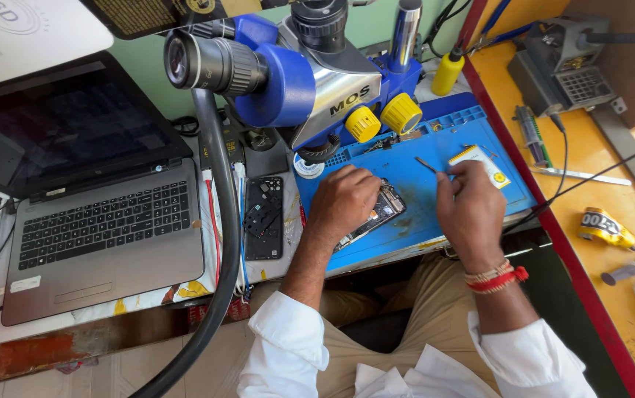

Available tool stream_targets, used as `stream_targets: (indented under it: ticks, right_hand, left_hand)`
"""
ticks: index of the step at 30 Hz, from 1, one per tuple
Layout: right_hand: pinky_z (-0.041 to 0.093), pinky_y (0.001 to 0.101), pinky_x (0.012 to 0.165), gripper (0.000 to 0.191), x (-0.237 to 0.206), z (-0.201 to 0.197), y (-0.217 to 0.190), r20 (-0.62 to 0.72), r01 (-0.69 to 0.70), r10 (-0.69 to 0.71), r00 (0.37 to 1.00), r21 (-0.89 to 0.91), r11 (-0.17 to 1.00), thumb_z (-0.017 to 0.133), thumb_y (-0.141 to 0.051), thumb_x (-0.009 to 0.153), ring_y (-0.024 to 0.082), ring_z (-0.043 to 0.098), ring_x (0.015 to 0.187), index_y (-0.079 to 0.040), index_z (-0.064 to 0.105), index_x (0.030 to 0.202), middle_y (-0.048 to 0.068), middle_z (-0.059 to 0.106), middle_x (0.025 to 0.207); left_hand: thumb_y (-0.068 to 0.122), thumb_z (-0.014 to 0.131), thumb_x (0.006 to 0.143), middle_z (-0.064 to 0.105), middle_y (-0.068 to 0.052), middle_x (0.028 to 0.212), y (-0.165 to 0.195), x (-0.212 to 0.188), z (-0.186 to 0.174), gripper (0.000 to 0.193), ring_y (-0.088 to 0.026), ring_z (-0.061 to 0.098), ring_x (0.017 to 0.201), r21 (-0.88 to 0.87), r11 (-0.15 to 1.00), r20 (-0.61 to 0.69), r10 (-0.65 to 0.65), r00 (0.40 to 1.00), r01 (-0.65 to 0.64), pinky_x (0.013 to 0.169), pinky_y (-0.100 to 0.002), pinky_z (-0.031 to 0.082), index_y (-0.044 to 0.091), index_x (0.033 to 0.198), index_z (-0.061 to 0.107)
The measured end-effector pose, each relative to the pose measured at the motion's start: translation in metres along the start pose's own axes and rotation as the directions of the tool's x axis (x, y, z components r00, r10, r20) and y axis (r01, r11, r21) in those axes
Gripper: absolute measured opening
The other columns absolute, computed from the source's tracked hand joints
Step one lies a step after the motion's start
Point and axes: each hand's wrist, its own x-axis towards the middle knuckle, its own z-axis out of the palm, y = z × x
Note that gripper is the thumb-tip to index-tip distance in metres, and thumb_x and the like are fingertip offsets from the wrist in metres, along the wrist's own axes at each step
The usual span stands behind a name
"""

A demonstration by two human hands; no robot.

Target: The person repairs a disassembled smartphone at a workbench, using a screwdriver on the phone body, then holds the phone on their lap while prying and pressing components inside the frame. They briefly handle a pair of eyeglasses, then peel the backing from a new battery and press the battery into the phone on the mat.

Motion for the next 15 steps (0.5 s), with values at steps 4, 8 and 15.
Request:
stream_targets:
  ticks: [4,8,15]
  right_hand:
    - [0.059,0.0257,0.069,0.016,0.000,0.015,0.013,0.054,-0.020,-0.024,0.998,0.694,0.720,0.064,-0.008,0.103,0.014,0.073,0.077,0.000,0.053,0.110,0.009,0.073,0.089]
    - [0.060,0.0272,0.072,0.014,0.007,0.028,0.016,-0.007,0.163,-0.200,0.980,0.602,0.781,0.066,-0.006,0.102,0.016,0.077,0.084,0.004,0.056,0.105,0.012,0.076,0.091]
    - [0.059,0.0274,0.067,0.013,0.014,0.040,0.018,0.064,0.220,-0.272,0.960,0.424,0.879,0.070,-0.011,0.103,0.017,0.078,0.078,0.001,0.065,0.101,0.010,0.077,0.083]
  left_hand:
    - [0.003,0.074,0.083,0.067,-0.007,0.083,-0.005,0.008,0.007,0.009,-0.028,0.064,0.080,0.020,1.000,0.035,-0.021,0.999,0.020,0.069,-0.041,0.053,0.004,0.083,0.066]
    - [0.003,0.076,0.083,0.065,-0.007,0.081,-0.007,0.016,0.013,0.011,-0.027,0.064,0.079,0.038,0.999,0.048,-0.028,0.998,0.026,0.069,-0.042,0.052,0.004,0.082,0.065]
    - [0.002,0.076,0.082,0.064,-0.007,0.081,-0.016,0.017,0.018,0.009,-0.026,0.063,0.078,0.044,0.999,0.026,-0.009,1.000,0.008,0.069,-0.041,0.053,0.004,0.083,0.067]
